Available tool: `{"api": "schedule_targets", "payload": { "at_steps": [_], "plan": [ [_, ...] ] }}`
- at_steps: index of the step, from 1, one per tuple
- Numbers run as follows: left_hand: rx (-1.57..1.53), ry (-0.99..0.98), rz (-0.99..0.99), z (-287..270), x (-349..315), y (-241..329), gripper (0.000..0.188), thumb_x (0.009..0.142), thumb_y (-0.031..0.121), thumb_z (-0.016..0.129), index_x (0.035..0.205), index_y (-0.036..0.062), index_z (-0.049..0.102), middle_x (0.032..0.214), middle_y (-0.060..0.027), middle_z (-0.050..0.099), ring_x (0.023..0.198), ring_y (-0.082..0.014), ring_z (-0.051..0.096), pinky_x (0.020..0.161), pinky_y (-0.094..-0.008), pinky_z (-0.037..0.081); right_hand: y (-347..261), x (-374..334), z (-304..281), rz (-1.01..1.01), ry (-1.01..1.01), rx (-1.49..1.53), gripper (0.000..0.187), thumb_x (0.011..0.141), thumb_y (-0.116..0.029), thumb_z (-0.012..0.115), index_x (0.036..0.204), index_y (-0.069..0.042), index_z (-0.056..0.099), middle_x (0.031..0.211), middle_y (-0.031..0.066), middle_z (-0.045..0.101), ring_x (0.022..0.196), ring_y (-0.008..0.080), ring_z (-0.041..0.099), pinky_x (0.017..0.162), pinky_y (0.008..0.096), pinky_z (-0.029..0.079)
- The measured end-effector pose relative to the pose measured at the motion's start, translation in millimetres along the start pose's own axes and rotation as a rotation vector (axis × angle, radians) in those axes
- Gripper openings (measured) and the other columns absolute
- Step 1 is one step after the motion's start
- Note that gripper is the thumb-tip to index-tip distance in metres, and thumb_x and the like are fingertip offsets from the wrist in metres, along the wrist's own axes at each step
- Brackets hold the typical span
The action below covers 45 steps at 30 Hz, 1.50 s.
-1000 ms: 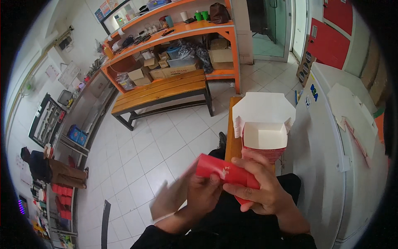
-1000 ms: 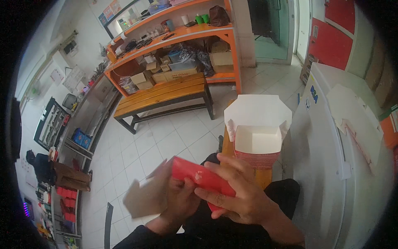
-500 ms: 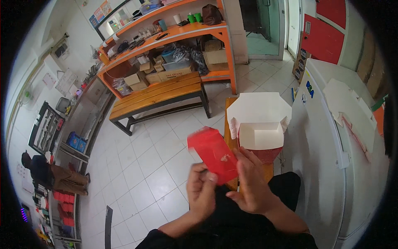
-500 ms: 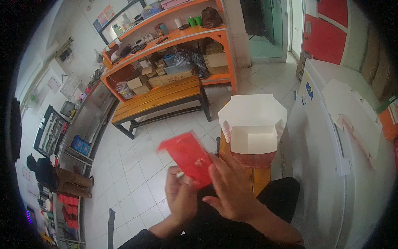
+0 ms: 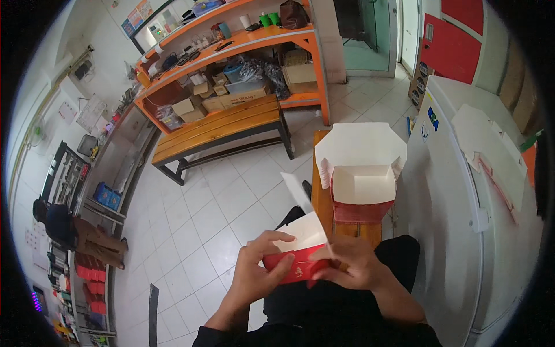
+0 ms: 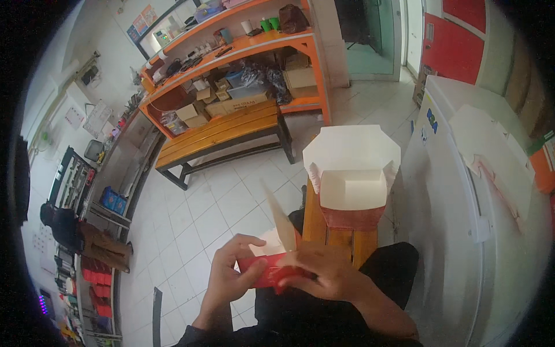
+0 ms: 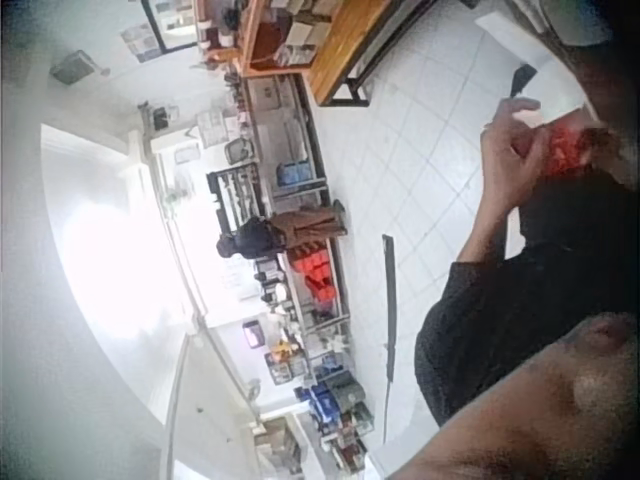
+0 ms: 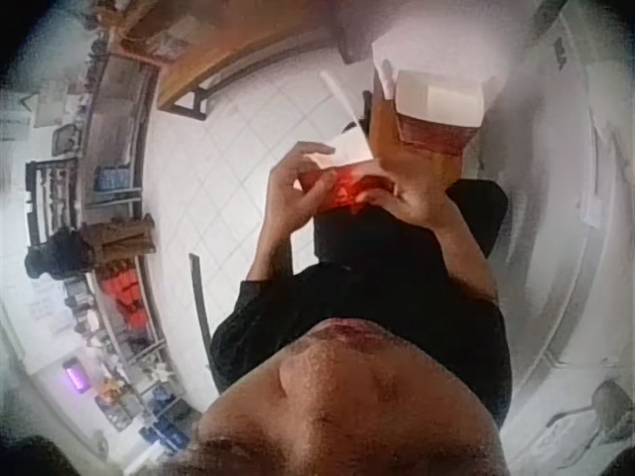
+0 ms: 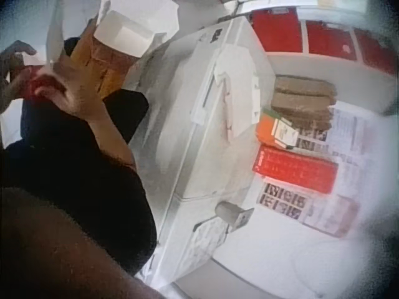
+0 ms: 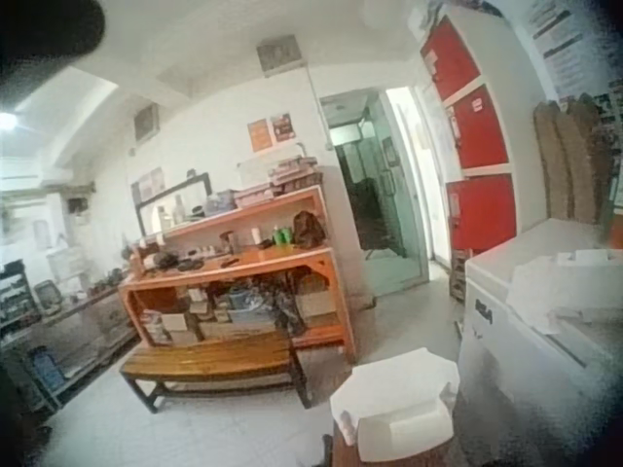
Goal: The person assembles cardboard food boxes by folding and tucking flaps on a wooden bench in a kitchen environment.
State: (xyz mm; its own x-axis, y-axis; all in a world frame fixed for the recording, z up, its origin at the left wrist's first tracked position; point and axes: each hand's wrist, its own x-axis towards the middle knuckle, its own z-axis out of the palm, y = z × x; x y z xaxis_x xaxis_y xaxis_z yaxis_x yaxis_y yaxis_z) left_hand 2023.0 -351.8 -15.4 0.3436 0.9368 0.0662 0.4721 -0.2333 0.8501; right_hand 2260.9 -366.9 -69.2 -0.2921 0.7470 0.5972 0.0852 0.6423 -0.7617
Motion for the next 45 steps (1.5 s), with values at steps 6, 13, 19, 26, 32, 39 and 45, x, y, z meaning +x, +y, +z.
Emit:
{"api": "schedule_targets", "payload": {
  "at_steps": [6, 13, 19, 26, 32, 39, 45],
  "plan": [
    [-0.121, 0.188, 0.250, 17, -10, -1, 0.031, 0.083, -0.001, 0.077, 0.113, 0.0064, 0.073, 0.079, -0.0020, 0.070, 0.070, -0.0158, 0.056, 0.079, -0.0317, 0.042, -9, 10, 11, 0.366, 0.198, -0.187, 0.035, 0.093, -0.033, 0.082, 0.115, -0.007, 0.074, 0.072, 0.0049, 0.063, 0.061, 0.0213, 0.063, 0.058, 0.0342, 0.049],
    [-0.108, 0.119, 0.323, 11, -8, 2, 0.051, 0.081, 0.001, 0.080, 0.130, 0.0071, 0.066, 0.065, -0.0011, 0.063, 0.062, -0.0167, 0.054, 0.079, -0.0337, 0.040, -12, 9, -12, 0.213, -0.152, -0.044, 0.032, 0.093, -0.030, 0.081, 0.115, -0.007, 0.076, 0.089, 0.0076, 0.075, 0.072, 0.0223, 0.070, 0.065, 0.0343, 0.053],
    [0.018, 0.158, 0.565, 15, 8, 1, 0.056, 0.082, 0.003, 0.081, 0.135, 0.0070, 0.063, 0.062, 0.0003, 0.060, 0.059, -0.0159, 0.053, 0.076, -0.0348, 0.039, -14, 8, -10, 0.199, 0.101, -0.108, 0.031, 0.094, -0.028, 0.080, 0.117, -0.008, 0.076, 0.085, 0.0072, 0.072, 0.071, 0.0206, 0.070, 0.067, 0.0347, 0.054],
    [0.286, 0.183, 0.496, 20, 5, -5, 0.057, 0.083, 0.010, 0.084, 0.135, 0.0080, 0.063, 0.078, -0.0005, 0.067, 0.073, -0.0172, 0.062, 0.080, -0.0391, 0.037, -33, 29, -4, 0.100, -0.178, -0.426, 0.043, 0.100, -0.043, 0.070, 0.118, -0.004, 0.071, 0.093, 0.0141, 0.065, 0.077, 0.0303, 0.065, 0.070, 0.0412, 0.053],
    [0.143, 0.562, 0.470, -7, 11, -21, 0.089, 0.082, 0.047, 0.085, 0.150, 0.0033, 0.048, 0.155, -0.0217, 0.045, 0.146, -0.0364, 0.040, 0.112, -0.0515, 0.030, -18, -3, -31, 0.204, 0.170, -0.363, 0.057, 0.102, -0.060, 0.060, 0.098, -0.003, 0.062, 0.099, 0.0140, 0.055, 0.094, 0.0326, 0.055, 0.085, 0.0415, 0.043],
    [-0.328, -0.016, 0.510, 4, 3, -50, 0.122, 0.079, 0.061, 0.085, 0.167, 0.0066, 0.021, 0.168, -0.0331, 0.013, 0.159, -0.0503, 0.009, 0.127, -0.0546, 0.017, 26, -40, -59, 0.394, 0.142, -0.212, 0.039, 0.099, -0.032, 0.072, 0.087, -0.007, 0.044, 0.094, 0.0041, 0.039, 0.096, 0.0190, 0.044, 0.101, 0.0349, 0.037],
    [-0.213, -0.049, 0.640, 21, 14, -37, 0.111, 0.084, 0.043, 0.087, 0.167, 0.0109, 0.022, 0.169, -0.0356, 0.000, 0.157, -0.0558, 0.008, 0.123, -0.0541, 0.031, 22, -26, -46, 0.366, 0.407, -0.092, 0.032, 0.091, -0.003, 0.073, 0.109, -0.006, 0.046, 0.111, 0.0071, 0.048, 0.112, 0.0219, 0.050, 0.114, 0.0366, 0.034]
  ]
}}
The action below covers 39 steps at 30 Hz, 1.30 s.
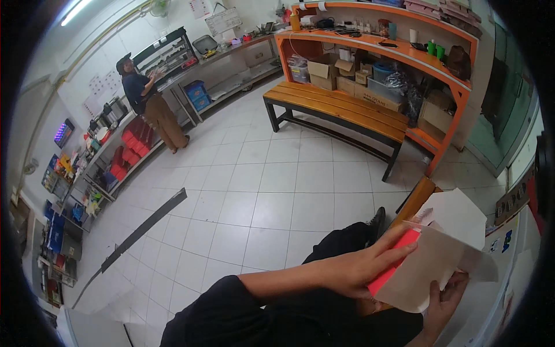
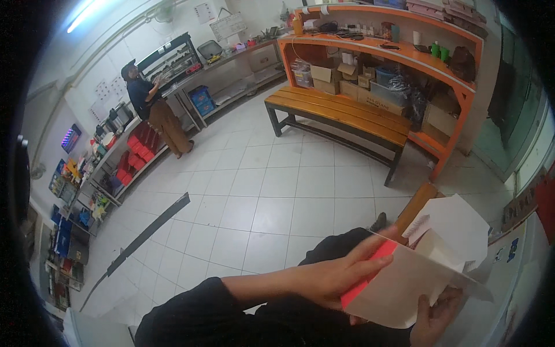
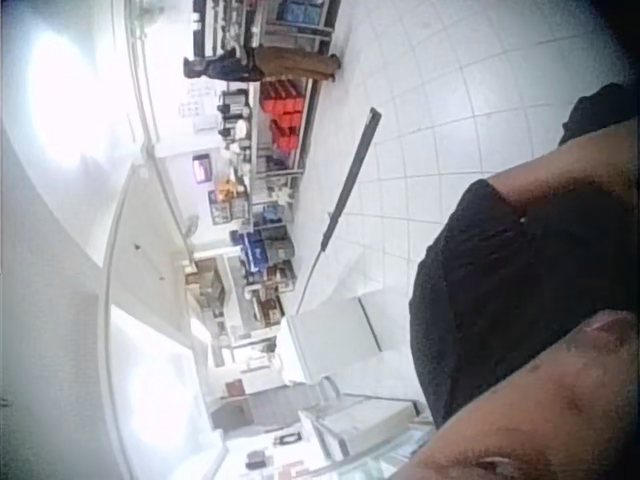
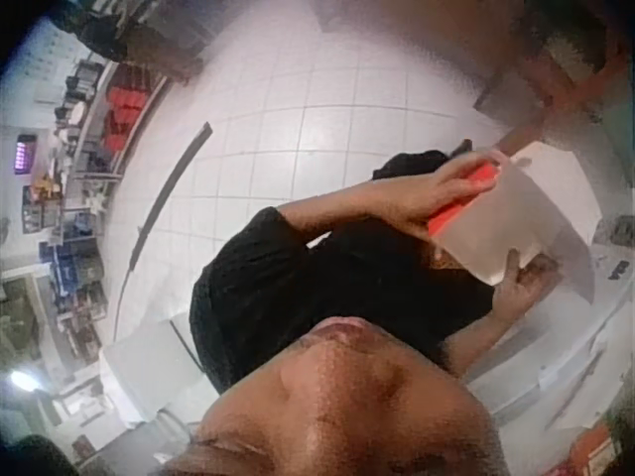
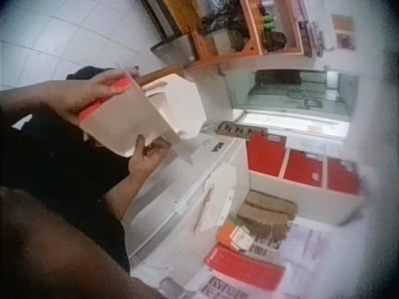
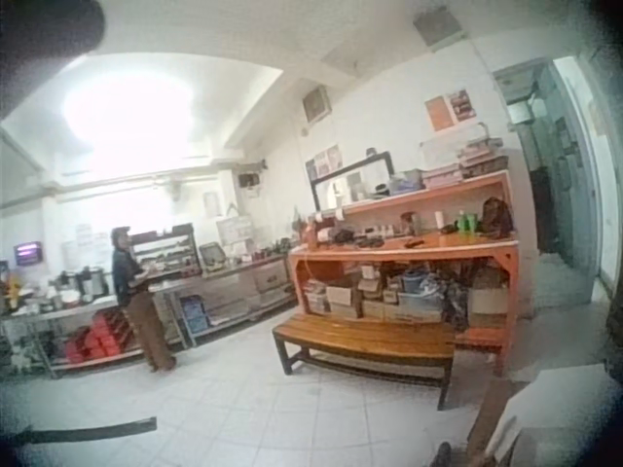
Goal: The person assembles cardboard food boxes by folding and tucking flaps on a wooden bench in a kitchen environment.
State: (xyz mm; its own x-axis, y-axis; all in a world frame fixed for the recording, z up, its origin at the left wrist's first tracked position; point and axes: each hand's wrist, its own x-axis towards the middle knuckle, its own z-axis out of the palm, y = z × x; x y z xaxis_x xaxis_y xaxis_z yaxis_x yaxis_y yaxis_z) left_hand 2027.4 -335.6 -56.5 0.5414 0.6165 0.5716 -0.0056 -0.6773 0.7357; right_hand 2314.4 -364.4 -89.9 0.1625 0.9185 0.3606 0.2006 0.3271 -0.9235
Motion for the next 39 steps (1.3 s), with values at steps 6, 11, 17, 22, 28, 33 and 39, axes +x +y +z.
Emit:
{"api": "schedule_targets", "payload": {
  "at_steps": [6, 11, 17, 22, 28, 33, 39],
  "plan": [
    [0.151, -0.043, 0.047, 0, 10, -2, 0.076, 0.092, 0.023, 0.079, 0.159, 0.0176, 0.043, 0.169, -0.0330, -0.008, 0.158, -0.0550, 0.004, 0.125, -0.0554, 0.028, 19, 3, -18, -0.046, -0.095, 0.415, 0.060, 0.108, -0.038, 0.058, 0.150, 0.001, 0.039, 0.148, 0.0138, 0.048, 0.137, 0.0253, 0.047, 0.117, 0.0419, 0.037],
    [-0.064, 0.121, -0.110, 41, 6, 1, 0.064, 0.102, 0.032, 0.068, 0.159, 0.0189, 0.042, 0.169, -0.0297, -0.006, 0.159, -0.0518, -0.004, 0.128, -0.0570, 0.015, 58, -32, -16, 0.103, 0.308, 0.314, 0.073, 0.110, -0.058, 0.045, 0.146, 0.006, 0.049, 0.140, 0.0209, 0.058, 0.122, 0.0272, 0.061, 0.104, 0.0399, 0.049],
    [-0.286, 0.310, -0.210, 49, 15, 1, 0.070, 0.103, 0.045, 0.064, 0.161, 0.0177, 0.036, 0.169, -0.0310, -0.006, 0.158, -0.0535, -0.004, 0.127, -0.0587, 0.016, 83, -44, -32, 0.067, 0.378, -0.236, 0.070, 0.112, -0.055, 0.044, 0.134, 0.010, 0.059, 0.128, 0.0209, 0.065, 0.111, 0.0281, 0.066, 0.093, 0.0388, 0.053],
    [-0.052, 0.019, 0.046, 29, 16, 5, 0.047, 0.097, 0.035, 0.073, 0.139, 0.0205, 0.060, 0.168, -0.0322, 0.008, 0.157, -0.0553, 0.011, 0.125, -0.0591, 0.024, 32, -15, -49, 0.226, 0.236, 0.695, 0.066, 0.113, -0.055, 0.039, 0.132, 0.004, 0.064, 0.135, 0.0159, 0.065, 0.110, 0.0275, 0.066, 0.095, 0.0427, 0.053],
    [-0.371, -0.336, -0.120, 62, 50, 9, 0.044, 0.080, 0.026, 0.088, 0.121, 0.0259, 0.074, 0.167, -0.0328, 0.016, 0.155, -0.0563, 0.020, 0.123, -0.0595, 0.028, 41, -15, -106, 0.228, 0.418, 0.072, 0.065, 0.106, -0.052, 0.051, 0.135, 0.005, 0.061, 0.137, 0.0204, 0.064, 0.119, 0.0316, 0.063, 0.100, 0.0438, 0.052],
    [-0.003, 0.083, 0.216, 42, 48, -45, 0.069, 0.082, 0.033, 0.090, 0.141, 0.0155, 0.062, 0.161, -0.0289, 0.032, 0.152, -0.0462, 0.030, 0.121, -0.0538, 0.032, 55, 60, -126, 0.228, 0.334, -0.331, 0.067, 0.100, -0.050, 0.060, 0.138, 0.005, 0.059, 0.139, 0.0241, 0.062, 0.125, 0.0351, 0.060, 0.103, 0.0447, 0.051],
    [-0.103, 0.164, -0.399, 58, 91, -149, 0.069, 0.093, 0.026, 0.079, 0.150, 0.0078, 0.044, 0.138, -0.0172, 0.057, 0.123, -0.0278, 0.059, 0.103, -0.0435, 0.050, 107, 128, -160, 0.267, 0.129, -0.762, 0.073, 0.093, -0.047, 0.072, 0.141, 0.006, 0.057, 0.141, 0.0286, 0.061, 0.133, 0.0392, 0.058, 0.107, 0.0458, 0.051]
  ]
}}
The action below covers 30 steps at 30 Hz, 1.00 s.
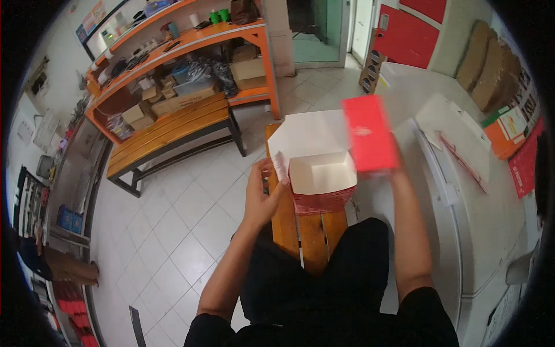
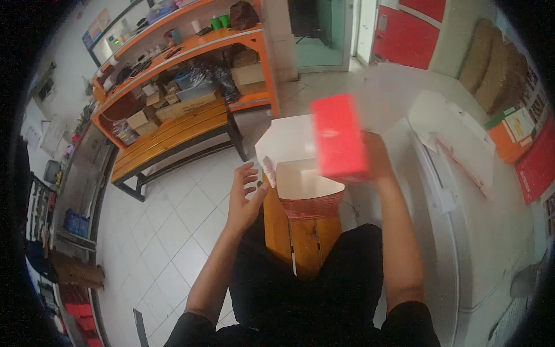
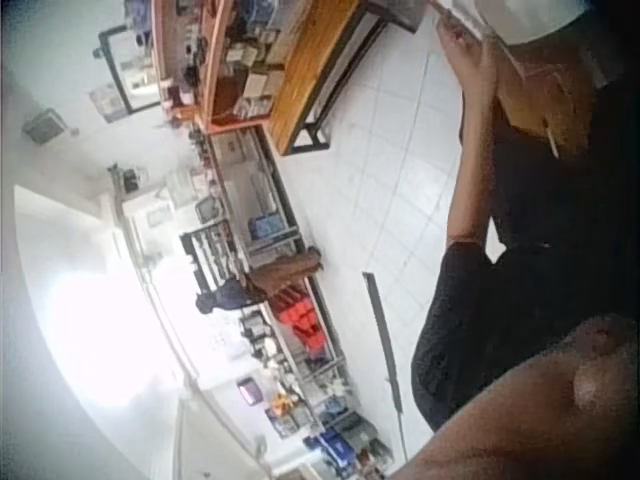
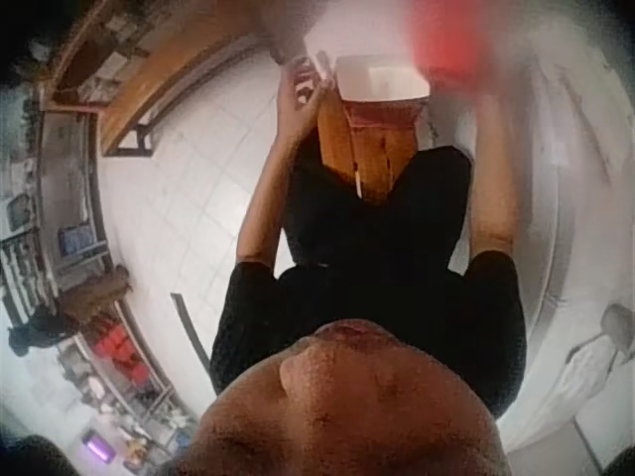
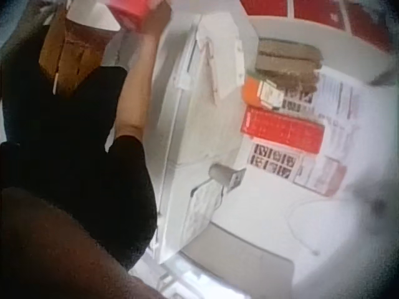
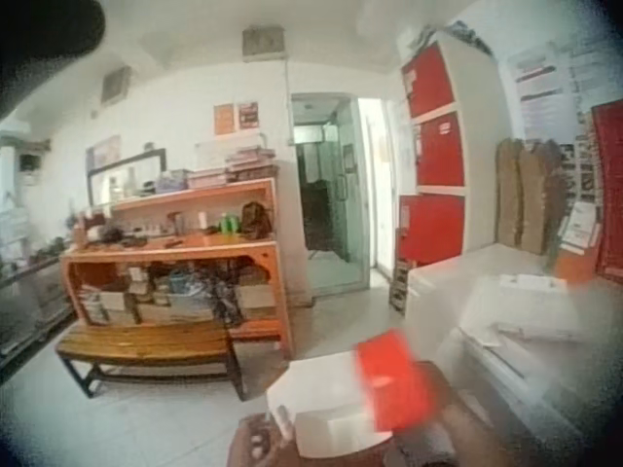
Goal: The person assembles cardboard food boxes by folding and tucking flaps on a wooden bench in a kitchen environment.
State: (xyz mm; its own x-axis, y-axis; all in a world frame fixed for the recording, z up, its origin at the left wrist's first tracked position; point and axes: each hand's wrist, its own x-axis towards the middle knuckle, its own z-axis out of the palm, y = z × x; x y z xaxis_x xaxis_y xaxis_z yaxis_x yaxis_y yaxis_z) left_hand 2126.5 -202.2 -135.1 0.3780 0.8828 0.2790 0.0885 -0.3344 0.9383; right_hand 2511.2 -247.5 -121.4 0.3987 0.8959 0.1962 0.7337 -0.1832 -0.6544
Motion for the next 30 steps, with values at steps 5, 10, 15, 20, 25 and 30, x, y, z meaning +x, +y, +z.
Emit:
{"api": "schedule_targets", "payload": {
  "at_steps": [5, 10, 15, 20, 25, 30],
  "plan": [
    [0.181, -0.190, 0.099, -6, 30, -69, 0.055, 0.092, 0.020, 0.077, 0.142, 0.0086, 0.056, 0.123, -0.0211, 0.062, 0.098, -0.0268, 0.068, 0.079, -0.0367, 0.058, -75, -13, 47, -0.036, -0.113, -0.198, 0.061, 0.084, -0.029, 0.081, 0.129, 0.009, 0.062, 0.133, 0.0311, 0.064, 0.126, 0.0451, 0.061, 0.106, 0.0474, 0.051],
    [0.300, -0.261, 0.171, -10, 40, -86, 0.053, 0.084, 0.027, 0.076, 0.133, 0.0124, 0.062, 0.108, -0.0196, 0.068, 0.084, -0.0291, 0.072, 0.077, -0.0408, 0.059, -60, -16, 59, 0.055, -0.156, -0.393, 0.046, 0.080, -0.019, 0.081, 0.116, 0.007, 0.065, 0.129, 0.0297, 0.066, 0.125, 0.0446, 0.061, 0.106, 0.0478, 0.051],
    [0.455, -0.272, 0.086, -15, 40, -61, 0.057, 0.080, 0.033, 0.076, 0.132, 0.0137, 0.060, 0.102, -0.0171, 0.072, 0.075, -0.0316, 0.073, 0.071, -0.0418, 0.057, -46, -16, 59, -0.005, -0.197, -0.494, 0.038, 0.082, -0.014, 0.076, 0.113, 0.006, 0.066, 0.124, 0.0294, 0.068, 0.119, 0.0453, 0.064, 0.103, 0.0499, 0.053],
    [0.267, -0.276, -0.052, -17, 37, -72, 0.059, 0.082, 0.024, 0.076, 0.137, 0.0141, 0.057, 0.110, -0.0198, 0.074, 0.083, -0.0302, 0.077, 0.078, -0.0402, 0.061, -66, -7, 70, -0.004, -0.243, -0.544, 0.026, 0.084, -0.005, 0.067, 0.108, 0.005, 0.068, 0.114, 0.0286, 0.072, 0.110, 0.0466, 0.069, 0.096, 0.0519, 0.056],
    [0.067, -0.150, -0.073, 14, 11, -32, 0.052, 0.089, -0.001, 0.066, 0.140, 0.0109, 0.059, 0.107, -0.0210, 0.076, 0.095, -0.0301, 0.078, 0.087, -0.0365, 0.062, -49, -9, 74, 0.028, -0.134, -0.502, 0.020, 0.083, -0.001, 0.065, 0.102, 0.004, 0.071, 0.109, 0.0295, 0.073, 0.105, 0.0471, 0.071, 0.092, 0.0535, 0.058],
    [0.172, -0.081, 0.120, 17, -5, -51, 0.045, 0.093, -0.012, 0.058, 0.133, 0.0066, 0.068, 0.106, -0.0214, 0.076, 0.100, -0.0263, 0.077, 0.089, -0.0378, 0.061, -66, -15, 75, 0.041, -0.139, -0.501, 0.024, 0.084, -0.002, 0.065, 0.106, 0.005, 0.069, 0.108, 0.0299, 0.073, 0.104, 0.0477, 0.071, 0.092, 0.0537, 0.058]
  ]
}}
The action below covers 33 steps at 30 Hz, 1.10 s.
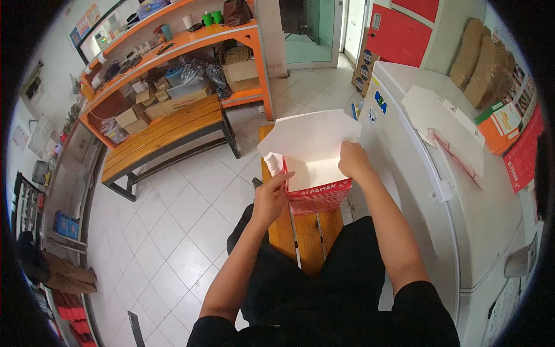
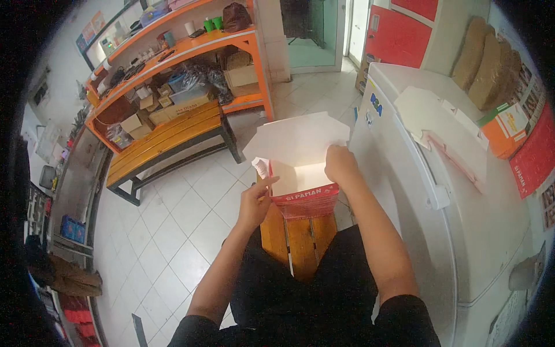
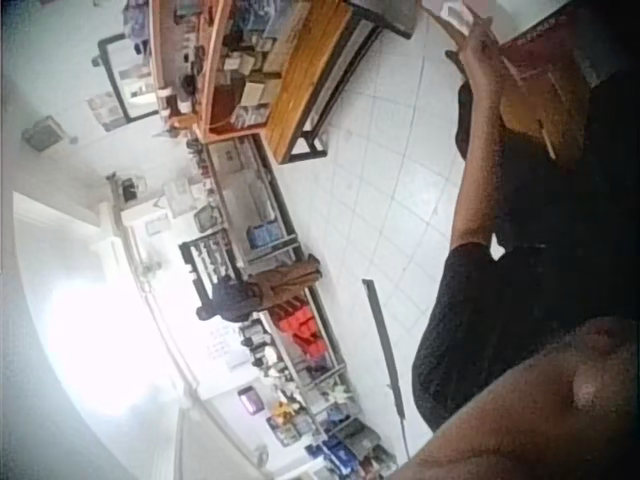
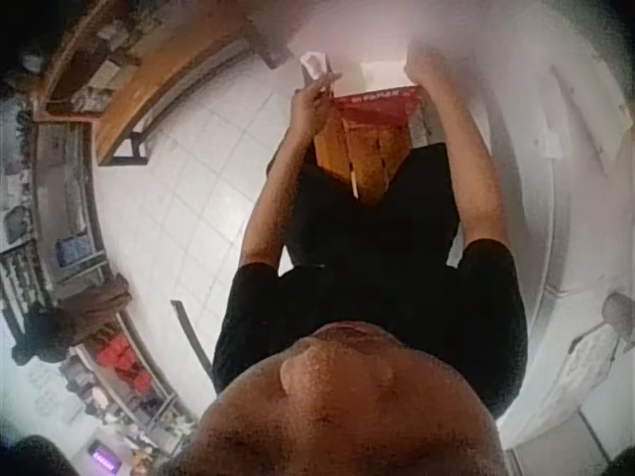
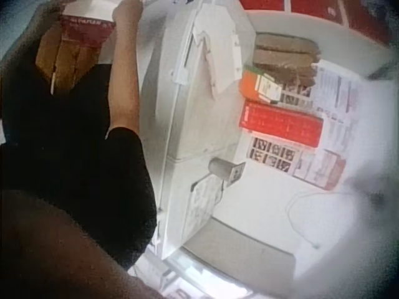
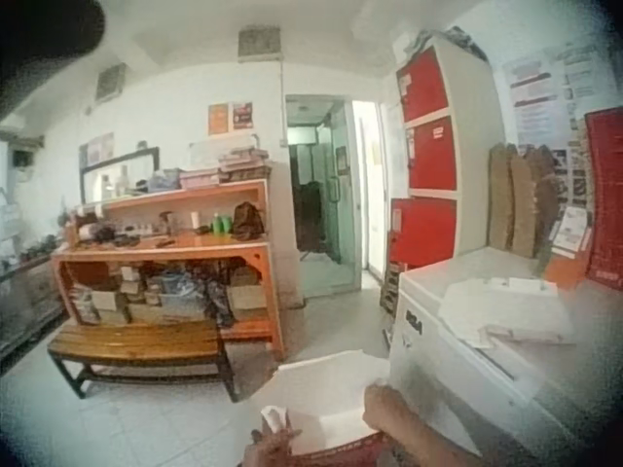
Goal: The person assembles cardboard food boxes by folding and tucking flaps on a wooden bench in a kitchen environment.
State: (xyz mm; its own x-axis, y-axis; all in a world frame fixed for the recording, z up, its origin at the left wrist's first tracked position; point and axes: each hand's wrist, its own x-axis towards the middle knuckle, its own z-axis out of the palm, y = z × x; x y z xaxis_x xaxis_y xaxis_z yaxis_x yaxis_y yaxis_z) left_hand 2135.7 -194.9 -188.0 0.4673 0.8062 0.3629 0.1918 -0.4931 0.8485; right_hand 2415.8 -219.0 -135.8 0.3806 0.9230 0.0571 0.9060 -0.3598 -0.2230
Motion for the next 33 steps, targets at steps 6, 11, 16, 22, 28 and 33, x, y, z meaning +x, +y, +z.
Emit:
{"api": "schedule_targets", "payload": {
  "at_steps": [6, 11, 16, 22, 28, 33],
  "plan": [
    [-0.368, 0.022, -0.279, 1, -3, -24, 0.030, 0.101, 0.005, 0.065, 0.131, 0.0007, 0.068, 0.109, -0.0211, 0.077, 0.099, -0.0217, 0.075, 0.088, -0.0355, 0.060, -5, -13, 4, 0.049, 0.080, 0.114, 0.024, 0.090, -0.013, 0.064, 0.105, 0.005, 0.071, 0.108, 0.0285, 0.073, 0.102, 0.0469, 0.072, 0.092, 0.0534, 0.058],
    [-0.084, 0.026, -0.160, 6, 1, 9, 0.039, 0.102, 0.016, 0.070, 0.137, -0.0003, 0.063, 0.107, -0.0183, 0.075, 0.100, -0.0227, 0.074, 0.087, -0.0350, 0.060, -2, -24, 3, 0.046, 0.092, 0.156, 0.046, 0.098, -0.042, 0.065, 0.102, 0.004, 0.073, 0.106, 0.0270, 0.073, 0.098, 0.0458, 0.072, 0.090, 0.0537, 0.057],
    [-0.154, 0.061, -0.204, 13, -6, 9, 0.046, 0.100, 0.010, 0.072, 0.143, 0.0022, 0.058, 0.120, -0.0153, 0.069, 0.107, -0.0201, 0.070, 0.087, -0.0338, 0.059, 4, -33, 5, -0.016, 0.189, 0.185, 0.059, 0.101, -0.055, 0.056, 0.108, 0.002, 0.073, 0.104, 0.0261, 0.073, 0.096, 0.0458, 0.071, 0.087, 0.0558, 0.056],
    [-0.175, 0.051, -0.103, 13, -13, -5, 0.045, 0.104, 0.007, 0.064, 0.147, 0.0037, 0.055, 0.132, -0.0104, 0.064, 0.112, -0.0175, 0.066, 0.092, -0.0300, 0.055, 24, -58, -39, -0.301, 0.595, 0.398, 0.026, 0.095, -0.027, 0.070, 0.109, -0.005, 0.070, 0.108, 0.0181, 0.073, 0.100, 0.0405, 0.070, 0.090, 0.0507, 0.055],
    [-0.237, 0.069, -0.150, 22, -10, -9, 0.042, 0.107, 0.015, 0.059, 0.147, 0.0027, 0.054, 0.141, -0.0121, 0.060, 0.126, -0.0222, 0.060, 0.103, -0.0366, 0.050, 137, -123, -194, 0.059, 0.730, -0.126, 0.033, 0.086, -0.019, 0.074, 0.117, -0.008, 0.071, 0.116, 0.0177, 0.071, 0.114, 0.0383, 0.066, 0.099, 0.0529, 0.052],
    [-0.218, 0.175, -0.142, 30, -10, 20, 0.041, 0.106, 0.018, 0.060, 0.143, 0.0020, 0.056, 0.137, -0.0129, 0.062, 0.128, -0.0249, 0.058, 0.106, -0.0418, 0.048, 231, -140, -256, 0.302, 0.130, -0.123, 0.034, 0.083, -0.020, 0.077, 0.115, -0.008, 0.074, 0.120, 0.0168, 0.073, 0.113, 0.0352, 0.069, 0.097, 0.0449, 0.054]
  ]
}}
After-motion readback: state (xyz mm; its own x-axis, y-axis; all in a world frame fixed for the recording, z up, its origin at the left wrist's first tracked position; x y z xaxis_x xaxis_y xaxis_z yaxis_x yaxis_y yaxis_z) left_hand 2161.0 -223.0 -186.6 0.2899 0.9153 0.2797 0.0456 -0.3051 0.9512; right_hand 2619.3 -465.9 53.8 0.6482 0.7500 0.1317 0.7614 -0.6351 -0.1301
